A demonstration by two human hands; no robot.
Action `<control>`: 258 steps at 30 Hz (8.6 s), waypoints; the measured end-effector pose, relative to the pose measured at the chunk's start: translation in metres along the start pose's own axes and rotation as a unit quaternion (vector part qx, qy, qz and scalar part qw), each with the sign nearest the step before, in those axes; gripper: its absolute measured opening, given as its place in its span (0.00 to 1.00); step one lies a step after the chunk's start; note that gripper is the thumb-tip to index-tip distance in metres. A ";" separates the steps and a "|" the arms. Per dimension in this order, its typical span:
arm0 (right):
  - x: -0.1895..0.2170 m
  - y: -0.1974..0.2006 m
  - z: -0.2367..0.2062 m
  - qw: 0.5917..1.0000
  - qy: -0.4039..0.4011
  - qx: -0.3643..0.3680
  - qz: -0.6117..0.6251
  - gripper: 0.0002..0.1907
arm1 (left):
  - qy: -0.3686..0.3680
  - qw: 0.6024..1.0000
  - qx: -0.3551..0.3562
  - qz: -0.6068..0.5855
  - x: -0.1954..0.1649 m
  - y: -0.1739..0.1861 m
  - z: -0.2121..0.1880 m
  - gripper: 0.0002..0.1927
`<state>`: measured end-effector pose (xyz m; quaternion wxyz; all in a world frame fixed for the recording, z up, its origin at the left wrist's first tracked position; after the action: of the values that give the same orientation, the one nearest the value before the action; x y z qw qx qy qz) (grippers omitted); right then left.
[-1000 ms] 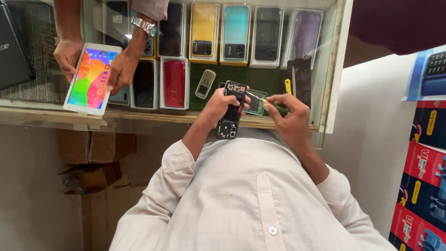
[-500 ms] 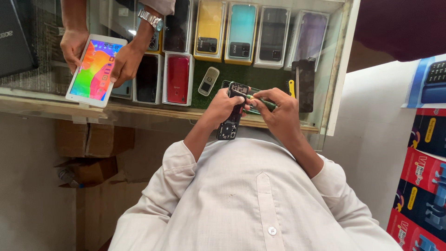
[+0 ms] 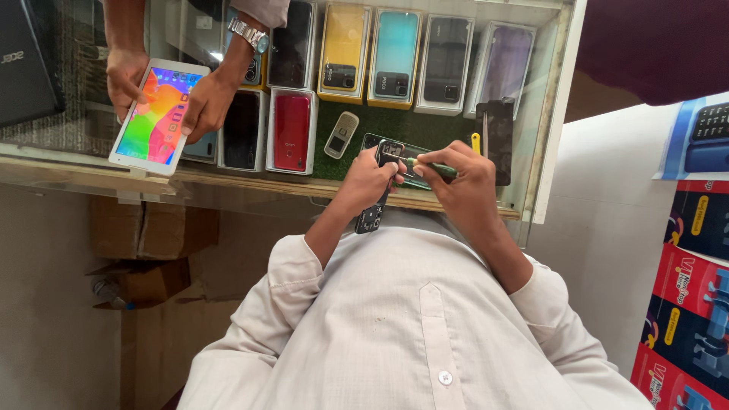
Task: The person uses a screwdriver to remove screws from the back of a disassembled smartphone, then removes a small metal bracket and continues unscrewing internal components. The phone remains open on the work surface throughout the clip.
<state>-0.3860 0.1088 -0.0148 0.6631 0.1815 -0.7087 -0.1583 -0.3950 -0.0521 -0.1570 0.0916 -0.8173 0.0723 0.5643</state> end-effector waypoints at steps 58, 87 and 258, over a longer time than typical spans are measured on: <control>0.006 0.027 -0.079 1.000 -0.014 0.025 -0.005 0.16 | 0.032 0.995 -0.039 0.082 -0.021 -0.034 -0.094 0.07; -0.027 0.019 -0.084 0.976 -0.190 0.071 0.082 0.11 | 0.030 0.996 -0.027 0.081 -0.019 -0.035 -0.093 0.06; 0.077 -0.005 -0.004 0.968 0.176 0.160 -0.076 0.07 | 0.109 0.978 0.010 -0.175 -0.036 -0.045 -0.080 0.50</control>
<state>-0.3857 0.0688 0.0513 0.7262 0.3631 -0.5808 -0.0583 -0.3256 -0.0265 -0.0923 0.1889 -0.8727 -0.0567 0.4466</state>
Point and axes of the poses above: each hand's wrist, its own z-axis towards the middle knuckle, its own y-axis out of the back of the hand, x = y × z, the point moved 8 cm from there along z, towards the middle knuckle, and after that the axes turned 11 degrees about -y, right-handed, at the moved point
